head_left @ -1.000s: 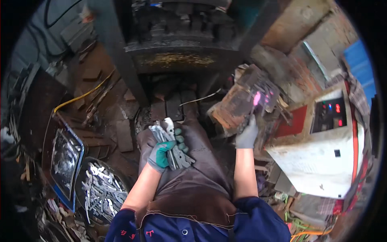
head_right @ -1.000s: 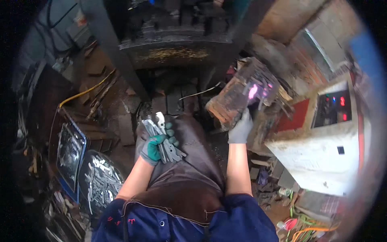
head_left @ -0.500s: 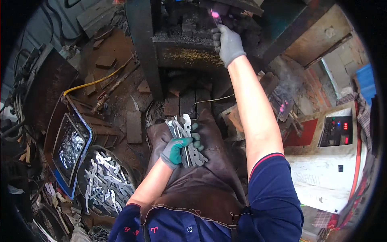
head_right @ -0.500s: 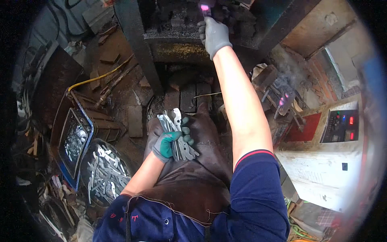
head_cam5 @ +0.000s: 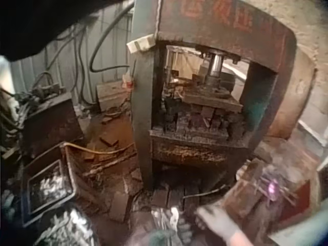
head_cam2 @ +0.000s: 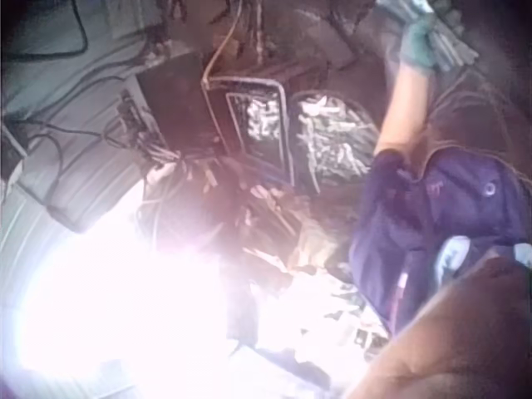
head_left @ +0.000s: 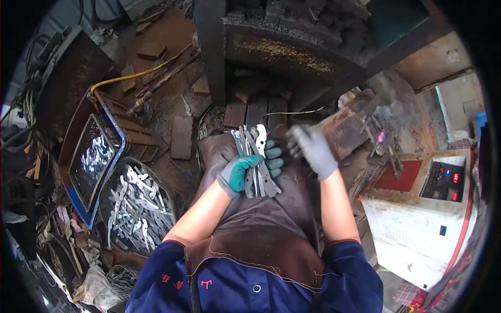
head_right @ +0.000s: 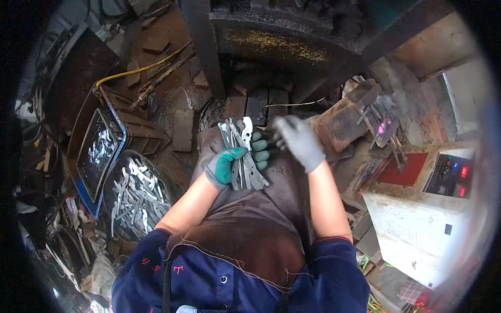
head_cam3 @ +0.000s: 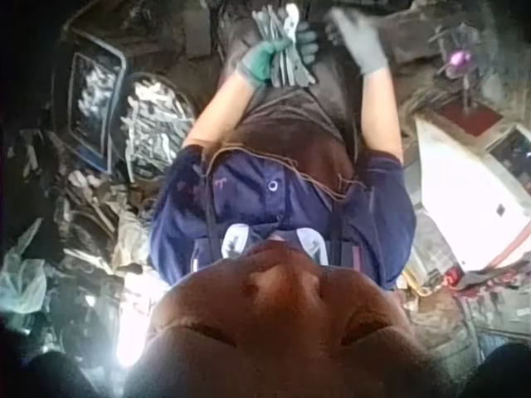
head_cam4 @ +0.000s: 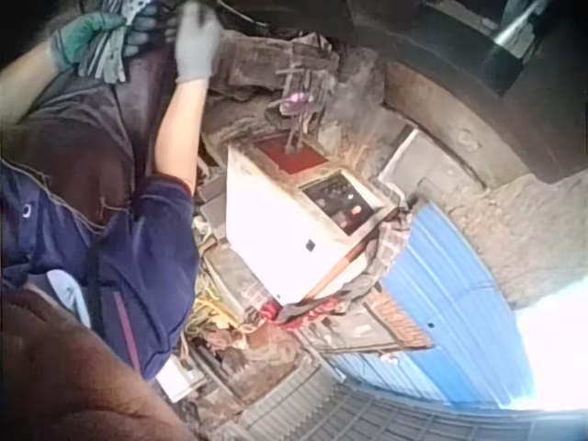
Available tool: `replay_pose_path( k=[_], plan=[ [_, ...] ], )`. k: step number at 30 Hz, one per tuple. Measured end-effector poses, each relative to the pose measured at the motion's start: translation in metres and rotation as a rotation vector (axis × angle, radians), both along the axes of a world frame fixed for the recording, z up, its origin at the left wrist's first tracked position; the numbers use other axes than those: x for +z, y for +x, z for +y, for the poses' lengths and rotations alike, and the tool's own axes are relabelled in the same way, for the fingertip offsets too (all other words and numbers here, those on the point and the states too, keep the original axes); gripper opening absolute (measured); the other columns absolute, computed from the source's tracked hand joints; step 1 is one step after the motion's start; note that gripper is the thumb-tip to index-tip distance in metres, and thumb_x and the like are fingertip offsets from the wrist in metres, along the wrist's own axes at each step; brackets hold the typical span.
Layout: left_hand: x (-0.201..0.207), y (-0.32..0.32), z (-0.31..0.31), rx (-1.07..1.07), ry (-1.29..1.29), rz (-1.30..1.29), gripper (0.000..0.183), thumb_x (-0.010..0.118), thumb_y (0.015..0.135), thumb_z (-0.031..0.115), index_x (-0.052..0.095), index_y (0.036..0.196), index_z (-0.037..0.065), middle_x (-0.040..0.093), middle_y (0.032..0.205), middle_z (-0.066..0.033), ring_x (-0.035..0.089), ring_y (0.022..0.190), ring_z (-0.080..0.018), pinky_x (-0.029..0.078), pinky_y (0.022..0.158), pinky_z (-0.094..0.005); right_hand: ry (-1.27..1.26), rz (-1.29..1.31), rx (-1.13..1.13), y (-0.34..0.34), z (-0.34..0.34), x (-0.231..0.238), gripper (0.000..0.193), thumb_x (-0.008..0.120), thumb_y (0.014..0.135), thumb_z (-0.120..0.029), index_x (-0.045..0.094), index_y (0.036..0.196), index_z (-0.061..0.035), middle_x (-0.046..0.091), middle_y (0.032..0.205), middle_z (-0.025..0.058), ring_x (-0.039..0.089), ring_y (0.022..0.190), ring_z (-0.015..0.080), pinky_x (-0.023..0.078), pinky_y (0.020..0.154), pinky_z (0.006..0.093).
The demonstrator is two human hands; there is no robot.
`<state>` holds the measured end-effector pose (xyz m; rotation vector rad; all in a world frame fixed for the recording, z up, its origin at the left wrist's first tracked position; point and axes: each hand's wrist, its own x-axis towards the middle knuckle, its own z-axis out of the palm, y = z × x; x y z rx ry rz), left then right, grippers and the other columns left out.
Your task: The person heats metal pieces in a heater, stamps each heated piece in a press machine, and gathers metal pieces from a container by hand.
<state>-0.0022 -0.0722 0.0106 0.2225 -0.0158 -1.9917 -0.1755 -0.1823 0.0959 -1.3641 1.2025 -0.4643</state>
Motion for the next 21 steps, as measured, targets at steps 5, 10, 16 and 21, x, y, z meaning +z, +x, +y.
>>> replay_pose_path(
  k=[5,10,16,21],
  plan=[
    [0.002,0.004,0.007,0.024,0.072,-0.056,0.045,0.051,0.09,0.008,0.043,0.135,0.004,0.06,0.12,-0.0143,0.062,0.105,-0.0297,0.051,0.093,-0.0446,-0.522,0.39,0.195,0.022,0.04,0.01,0.039,0.065,0.081,-0.043,0.062,0.089,-0.0051,0.063,0.077,0.0142,0.063,0.074,0.0305,0.048,0.064,0.0387],
    [-0.028,-0.004,0.008,-0.043,0.086,-0.401,0.03,0.053,0.086,0.003,0.056,0.115,-0.002,0.066,0.103,-0.0134,0.065,0.094,-0.0261,0.055,0.082,-0.0388,-0.68,0.575,0.366,0.06,0.029,-0.002,0.037,0.068,0.076,-0.042,0.066,0.085,-0.0059,0.067,0.082,0.0154,0.065,0.077,0.0331,0.05,0.066,0.0418],
    [-0.003,-0.004,0.01,-0.136,0.09,-0.217,0.042,0.058,0.083,0.011,0.051,0.122,-0.002,0.061,0.1,-0.0146,0.061,0.094,-0.0292,0.051,0.086,-0.0416,-0.48,-0.18,-0.216,0.004,0.01,-0.006,0.023,0.063,0.088,-0.023,0.06,0.074,-0.004,0.054,0.06,-0.0016,0.054,0.058,0.0081,0.043,0.053,0.0233],
    [0.0,0.0,0.007,-0.026,0.052,-0.189,0.047,0.061,0.084,0.006,0.049,0.129,0.007,0.061,0.109,-0.0095,0.063,0.096,-0.0267,0.054,0.085,-0.0447,-0.089,-0.555,-0.747,-0.124,0.022,-0.006,0.022,0.056,0.092,-0.024,0.06,0.095,-0.0025,0.06,0.075,0.0045,0.053,0.058,0.0084,0.037,0.046,0.021]
  ],
)
